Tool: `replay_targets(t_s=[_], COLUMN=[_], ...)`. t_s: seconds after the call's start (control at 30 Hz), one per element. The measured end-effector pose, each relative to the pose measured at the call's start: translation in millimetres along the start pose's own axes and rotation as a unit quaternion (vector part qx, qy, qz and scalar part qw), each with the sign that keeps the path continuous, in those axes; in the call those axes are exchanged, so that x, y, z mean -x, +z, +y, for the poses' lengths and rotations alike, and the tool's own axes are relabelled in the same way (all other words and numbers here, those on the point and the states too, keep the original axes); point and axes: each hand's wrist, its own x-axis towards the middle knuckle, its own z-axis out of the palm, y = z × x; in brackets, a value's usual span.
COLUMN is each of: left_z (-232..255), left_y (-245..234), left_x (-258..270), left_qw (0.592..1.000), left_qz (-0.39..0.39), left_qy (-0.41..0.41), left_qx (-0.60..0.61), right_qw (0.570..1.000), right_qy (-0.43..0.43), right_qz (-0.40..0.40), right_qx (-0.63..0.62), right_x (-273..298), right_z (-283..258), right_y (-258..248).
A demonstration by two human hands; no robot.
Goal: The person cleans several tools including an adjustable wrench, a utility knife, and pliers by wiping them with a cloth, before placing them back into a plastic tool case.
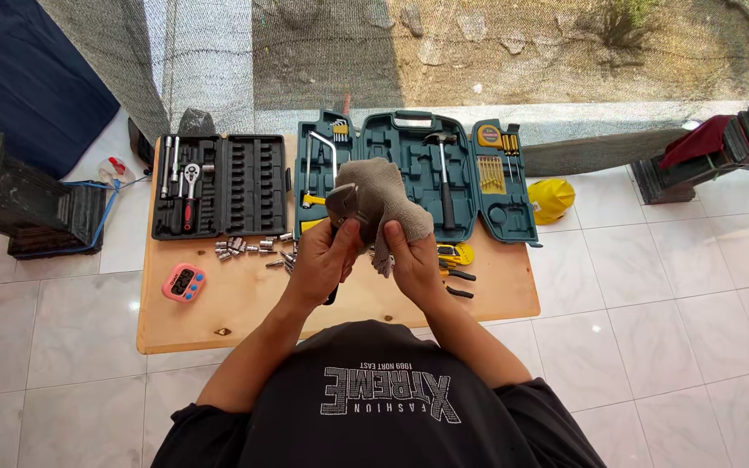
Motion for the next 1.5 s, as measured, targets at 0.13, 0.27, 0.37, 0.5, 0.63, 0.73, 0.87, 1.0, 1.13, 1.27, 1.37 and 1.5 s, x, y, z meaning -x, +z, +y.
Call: replay_targets(t_s=[0.13, 0.27, 0.37, 0.5, 0.63, 0.73, 0.87, 1.0, 1.13, 1.27, 1.37, 1.5], left_z=[2, -2, -8, -5, -9, -14, -19, -20, -15, -7, -6, -8], left_y=[3, 3, 4, 4, 4, 3, 4, 9, 15, 17, 17, 16], left_x=[5, 8, 7, 12, 12, 8, 12, 14, 16, 16, 18, 18], left_qw=[0.997, 0.998, 1.0, 0.999, 0.999, 1.0, 0.999, 0.993, 0.988, 0.972, 0.966, 0.963], left_qz=[-0.016, -0.027, -0.004, -0.02, -0.04, -0.019, -0.023, -0.032, -0.027, -0.024, -0.029, -0.025], left_qy=[0.004, 0.002, -0.018, -0.003, -0.01, -0.022, -0.026, -0.01, -0.054, -0.044, -0.031, -0.012], left_qx=[0.075, 0.055, 0.009, 0.047, 0.033, 0.001, -0.019, -0.111, -0.142, -0.23, -0.254, -0.267], right_qw=[1.0, 0.999, 1.0, 1.0, 1.0, 0.999, 0.956, 0.993, 0.981, 0.985, 0.983, 0.999], right_qy=[0.003, -0.005, -0.016, -0.021, 0.003, -0.007, -0.218, -0.022, -0.079, -0.025, 0.017, 0.005], right_qz=[-0.005, 0.002, 0.004, 0.008, -0.006, -0.037, -0.076, -0.115, 0.01, 0.081, 0.12, 0.021], right_qx=[-0.001, -0.034, -0.018, -0.009, -0.027, -0.014, 0.18, 0.018, 0.176, 0.152, 0.136, -0.031], right_x=[3, 5, 7, 13, 18, 21, 21, 11, 2, 0, -2, -3], right_z=[-6, -12, -12, -8, 2, 4, -8, -9, 8, 19, 20, 8], right_y=[-3, -2, -3, -4, -5, -3, -3, 0, -2, -2, -3, -11])
